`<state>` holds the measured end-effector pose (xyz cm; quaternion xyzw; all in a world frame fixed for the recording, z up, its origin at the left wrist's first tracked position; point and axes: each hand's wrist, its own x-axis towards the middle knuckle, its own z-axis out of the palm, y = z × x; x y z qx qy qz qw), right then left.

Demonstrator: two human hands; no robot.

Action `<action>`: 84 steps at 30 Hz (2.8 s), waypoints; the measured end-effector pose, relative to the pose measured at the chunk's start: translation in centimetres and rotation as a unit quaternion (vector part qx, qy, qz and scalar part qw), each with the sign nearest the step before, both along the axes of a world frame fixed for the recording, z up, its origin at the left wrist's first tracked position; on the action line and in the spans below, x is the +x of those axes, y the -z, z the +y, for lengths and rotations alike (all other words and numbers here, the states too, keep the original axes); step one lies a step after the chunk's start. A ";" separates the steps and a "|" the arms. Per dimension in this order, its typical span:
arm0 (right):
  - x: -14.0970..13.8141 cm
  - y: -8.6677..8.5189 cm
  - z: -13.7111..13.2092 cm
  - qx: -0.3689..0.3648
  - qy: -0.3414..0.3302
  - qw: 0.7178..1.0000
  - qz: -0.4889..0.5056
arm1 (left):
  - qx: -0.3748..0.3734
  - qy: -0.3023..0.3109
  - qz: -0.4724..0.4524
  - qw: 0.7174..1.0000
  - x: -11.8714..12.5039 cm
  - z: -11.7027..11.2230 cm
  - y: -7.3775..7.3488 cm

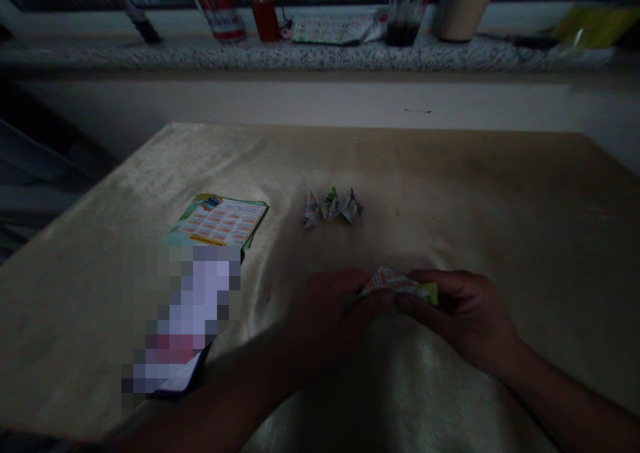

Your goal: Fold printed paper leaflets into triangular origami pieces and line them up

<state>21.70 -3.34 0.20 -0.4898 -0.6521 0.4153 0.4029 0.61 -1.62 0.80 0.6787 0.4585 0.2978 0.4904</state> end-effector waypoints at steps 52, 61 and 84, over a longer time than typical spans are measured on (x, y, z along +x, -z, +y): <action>0.9 -0.9 0.0 -0.148 -0.217 0.964 0.045 | -0.291 0.062 -0.176 0.938 -0.4 1.0 -0.8; 1.4 -0.3 0.2 -0.147 -0.108 0.981 0.067 | -0.070 -0.032 -0.138 0.987 -0.7 0.8 -0.5; 1.3 -0.8 0.2 0.157 0.074 0.984 -0.043 | 0.349 -0.044 0.002 0.936 -2.3 1.3 -0.8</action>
